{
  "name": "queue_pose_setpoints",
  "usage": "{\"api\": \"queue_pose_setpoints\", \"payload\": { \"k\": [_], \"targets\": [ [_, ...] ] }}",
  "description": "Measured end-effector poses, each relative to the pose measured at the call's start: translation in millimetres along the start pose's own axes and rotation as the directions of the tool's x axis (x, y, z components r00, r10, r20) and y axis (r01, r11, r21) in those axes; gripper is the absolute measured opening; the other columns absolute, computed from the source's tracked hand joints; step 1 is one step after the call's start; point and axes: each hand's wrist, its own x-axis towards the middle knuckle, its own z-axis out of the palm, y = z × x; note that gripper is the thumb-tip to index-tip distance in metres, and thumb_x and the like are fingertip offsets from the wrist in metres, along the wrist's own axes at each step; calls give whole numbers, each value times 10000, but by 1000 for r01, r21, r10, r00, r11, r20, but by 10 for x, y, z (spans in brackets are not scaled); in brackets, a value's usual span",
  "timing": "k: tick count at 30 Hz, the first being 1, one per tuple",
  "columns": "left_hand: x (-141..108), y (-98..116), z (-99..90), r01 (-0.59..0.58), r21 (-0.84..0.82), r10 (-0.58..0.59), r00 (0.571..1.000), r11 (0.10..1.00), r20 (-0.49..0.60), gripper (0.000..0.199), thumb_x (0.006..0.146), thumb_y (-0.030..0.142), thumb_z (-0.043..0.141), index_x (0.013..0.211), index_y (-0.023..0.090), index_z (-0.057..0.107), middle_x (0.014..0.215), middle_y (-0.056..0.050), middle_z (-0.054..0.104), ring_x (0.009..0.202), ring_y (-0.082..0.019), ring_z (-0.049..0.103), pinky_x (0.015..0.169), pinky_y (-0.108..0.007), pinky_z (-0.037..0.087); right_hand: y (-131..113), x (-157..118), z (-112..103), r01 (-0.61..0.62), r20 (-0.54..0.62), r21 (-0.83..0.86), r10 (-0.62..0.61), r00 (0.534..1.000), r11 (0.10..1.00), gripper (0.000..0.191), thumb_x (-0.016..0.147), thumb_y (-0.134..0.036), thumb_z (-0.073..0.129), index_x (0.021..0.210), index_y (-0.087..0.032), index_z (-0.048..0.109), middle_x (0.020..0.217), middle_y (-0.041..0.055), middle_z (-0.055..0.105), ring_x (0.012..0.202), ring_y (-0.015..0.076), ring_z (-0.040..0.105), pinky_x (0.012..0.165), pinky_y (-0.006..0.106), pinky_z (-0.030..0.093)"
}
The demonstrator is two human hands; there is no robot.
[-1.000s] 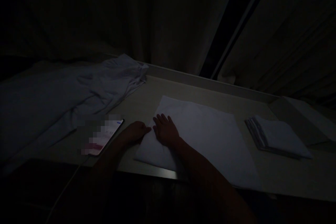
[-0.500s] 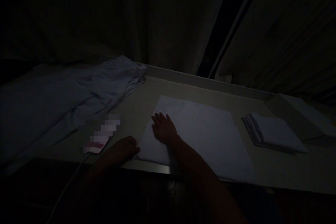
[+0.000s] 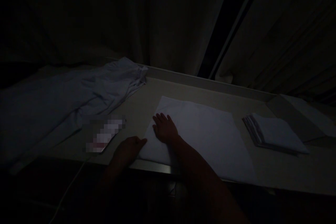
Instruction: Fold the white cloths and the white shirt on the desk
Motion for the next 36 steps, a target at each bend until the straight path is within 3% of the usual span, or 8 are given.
{"api": "queue_pose_setpoints", "payload": {
  "k": [9,15,22,36],
  "targets": [
    [-12,93,-38,12,141,-13,1000,990,11,520,907,529,306,813,175,675,937,-150,715,843,-253,663,705,-331,420,4,-8,-26,13,16,16,-13,1000,1000,593,987,-538,268,1495,-233,307,1563,42,285,1451,229,197,1172,475,163],
    [-1,115,-29,71,138,-71,997,988,-7,471,877,547,367,874,183,666,977,-146,720,849,-253,667,690,-324,424,8,-7,-24,7,29,25,-8,1000,1000,605,984,-554,272,1502,-242,291,1566,37,276,1453,231,189,1174,477,156],
    [102,-24,28,40,20,-40,999,999,-17,391,846,558,428,836,216,618,939,-92,717,856,-241,652,712,-321,420,-4,-9,-27,4,16,24,-5,1000,1000,602,982,-551,280,1498,-242,295,1566,38,277,1450,234,197,1171,483,163],
    [62,35,-3,51,112,-52,999,992,8,422,881,520,367,870,192,631,983,-133,708,874,-246,657,711,-323,423,-2,-10,-44,2,31,24,-3,1000,1000,605,981,-560,264,1499,-248,291,1567,36,276,1452,224,190,1176,477,158]
  ]
}}
